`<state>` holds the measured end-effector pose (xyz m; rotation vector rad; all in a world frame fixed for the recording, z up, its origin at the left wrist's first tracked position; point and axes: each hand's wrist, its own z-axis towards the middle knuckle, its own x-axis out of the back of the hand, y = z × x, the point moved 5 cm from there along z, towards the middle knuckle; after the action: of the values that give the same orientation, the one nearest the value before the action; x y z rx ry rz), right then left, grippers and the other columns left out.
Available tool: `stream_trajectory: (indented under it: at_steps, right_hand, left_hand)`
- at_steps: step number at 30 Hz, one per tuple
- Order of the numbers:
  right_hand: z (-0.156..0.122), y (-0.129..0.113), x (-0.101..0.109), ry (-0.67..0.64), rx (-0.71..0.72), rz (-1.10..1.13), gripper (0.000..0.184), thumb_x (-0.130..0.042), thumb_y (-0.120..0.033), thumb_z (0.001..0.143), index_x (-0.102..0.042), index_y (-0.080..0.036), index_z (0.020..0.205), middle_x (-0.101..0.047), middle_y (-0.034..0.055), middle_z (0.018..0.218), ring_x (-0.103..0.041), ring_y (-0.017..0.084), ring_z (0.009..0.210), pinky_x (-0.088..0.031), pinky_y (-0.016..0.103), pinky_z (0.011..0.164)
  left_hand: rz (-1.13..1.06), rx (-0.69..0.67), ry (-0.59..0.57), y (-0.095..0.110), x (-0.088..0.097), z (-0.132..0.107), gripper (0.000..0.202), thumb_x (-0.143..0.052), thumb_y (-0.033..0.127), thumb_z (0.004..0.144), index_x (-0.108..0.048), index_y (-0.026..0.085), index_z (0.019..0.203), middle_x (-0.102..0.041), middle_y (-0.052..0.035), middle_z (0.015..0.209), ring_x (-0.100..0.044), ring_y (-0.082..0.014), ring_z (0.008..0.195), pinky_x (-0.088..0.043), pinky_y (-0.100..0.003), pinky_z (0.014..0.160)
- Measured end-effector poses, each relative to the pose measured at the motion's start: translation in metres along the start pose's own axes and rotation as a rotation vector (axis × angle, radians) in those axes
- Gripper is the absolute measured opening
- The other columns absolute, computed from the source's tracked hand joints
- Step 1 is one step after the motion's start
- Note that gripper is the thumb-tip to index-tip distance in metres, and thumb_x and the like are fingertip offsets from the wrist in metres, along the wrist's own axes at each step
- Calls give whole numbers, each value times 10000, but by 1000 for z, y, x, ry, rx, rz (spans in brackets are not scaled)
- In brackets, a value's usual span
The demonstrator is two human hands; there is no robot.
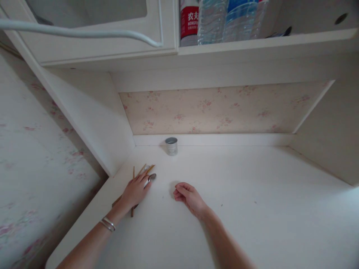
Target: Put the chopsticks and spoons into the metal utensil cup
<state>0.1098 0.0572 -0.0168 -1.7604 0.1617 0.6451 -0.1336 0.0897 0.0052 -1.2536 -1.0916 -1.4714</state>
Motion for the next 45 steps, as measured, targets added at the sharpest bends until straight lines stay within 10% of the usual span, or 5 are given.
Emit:
stream_trajectory:
  at_steps: [7, 17, 34, 45]
  right_hand:
    - [-4, 1, 0, 29, 34, -86, 391, -792, -471, 678, -642, -151, 845, -681, 19, 726, -609, 127, 664, -480, 297, 702]
    - [-7, 0, -2, 37, 62, -128, 379, -785, -460, 675, -628, -159, 845, -663, 0, 691, -591, 123, 641, -468, 291, 678]
    - [-2, 3, 0, 27, 35, -152, 339, -805, -420, 679, -651, -178, 860, -668, -3, 717, -600, 129, 664, -477, 292, 690]
    - [1, 6, 2, 23, 40, -147, 351, -811, -425, 674, -662, -179, 875, -667, -1, 712, -607, 132, 666, -485, 299, 695]
  left_hand:
    - [-14, 54, 10, 10, -2, -38, 533, -279, 527, 958, -497, 261, 1365, -368, -49, 1542, -374, -276, 1376, -326, -469, 1093]
    - [-72, 98, -79, 10, 6, -9, 478, -320, 563, 939, -523, 379, 1331, -278, 16, 1582, -195, -388, 1446, -168, -785, 1018]
    - [-70, 35, -15, 17, 3, 0, 656, -372, 605, 913, -263, 341, 1504, -345, -59, 1553, -281, -330, 1430, -137, -687, 1114]
    - [-101, -28, 9, 23, 13, 0, 453, -422, 599, 902, -515, 441, 1316, -353, 31, 1548, -336, -332, 1394, -172, -698, 1093]
